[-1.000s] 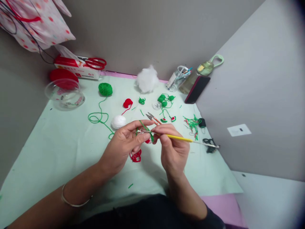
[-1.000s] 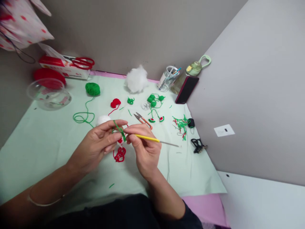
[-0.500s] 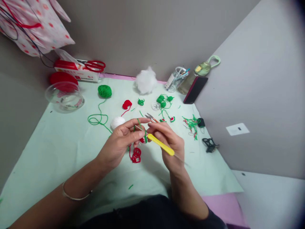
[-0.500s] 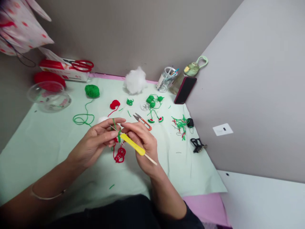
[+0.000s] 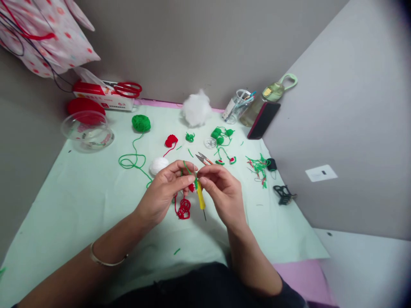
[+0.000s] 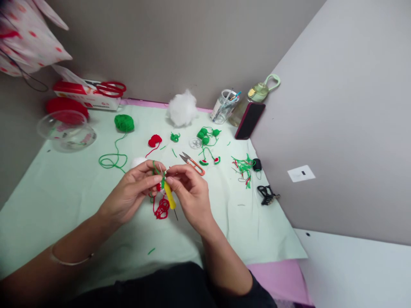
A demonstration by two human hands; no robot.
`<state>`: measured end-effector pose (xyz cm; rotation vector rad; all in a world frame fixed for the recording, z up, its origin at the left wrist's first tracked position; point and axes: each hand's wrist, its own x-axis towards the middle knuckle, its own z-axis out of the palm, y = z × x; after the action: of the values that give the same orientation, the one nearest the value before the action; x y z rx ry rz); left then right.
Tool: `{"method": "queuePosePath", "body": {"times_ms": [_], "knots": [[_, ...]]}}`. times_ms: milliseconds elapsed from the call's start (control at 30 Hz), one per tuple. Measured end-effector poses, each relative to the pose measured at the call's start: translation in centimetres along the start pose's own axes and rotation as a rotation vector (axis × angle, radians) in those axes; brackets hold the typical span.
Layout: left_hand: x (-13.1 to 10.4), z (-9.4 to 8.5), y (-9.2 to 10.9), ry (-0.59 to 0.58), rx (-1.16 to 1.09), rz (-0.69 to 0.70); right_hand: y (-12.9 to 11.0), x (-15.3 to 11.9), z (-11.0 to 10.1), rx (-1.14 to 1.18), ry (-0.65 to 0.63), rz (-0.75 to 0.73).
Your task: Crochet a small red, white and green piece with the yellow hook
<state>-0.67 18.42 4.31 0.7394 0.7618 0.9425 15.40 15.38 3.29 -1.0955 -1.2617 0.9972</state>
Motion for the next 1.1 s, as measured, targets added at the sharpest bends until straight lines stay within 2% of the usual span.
{"method": "queuePosePath", "body": {"times_ms": [100,267,400,500,733,1000,1100], "knots": [[0.0,-0.1,-0.2,0.007,0.031,0.016,0.0,0.2,0.0,0.14,-0.02,0.116],[0.3,-0.8,-0.8,0.012,0.179,0.104,0.2,0.2,0.2,0.242,0.033,0.228],[0.5,-1.3,-0.5,0.117,0.49,0.291,0.2,0.2,0.4,0.299,0.059,0.238],[0.5,-1.2,0.0,0.169,0.624,0.299,0.0,0.2,0.5,0.286,0.088,0.213],[0.1,-0.8,0.1,0.021,0.566,0.163,-0.3,0.0,0.6,0.264,0.118,0.165],[0.4,-0.8,-0.4,-0.067,0.374,0.089,-0.4,-0.1,0.9,0.176,0.174,0.13],[0.2,-0.8,-0.5,-0.047,0.337,0.094,-0.3,-0.2,1.0,0.137,0.179,0.1]]}}
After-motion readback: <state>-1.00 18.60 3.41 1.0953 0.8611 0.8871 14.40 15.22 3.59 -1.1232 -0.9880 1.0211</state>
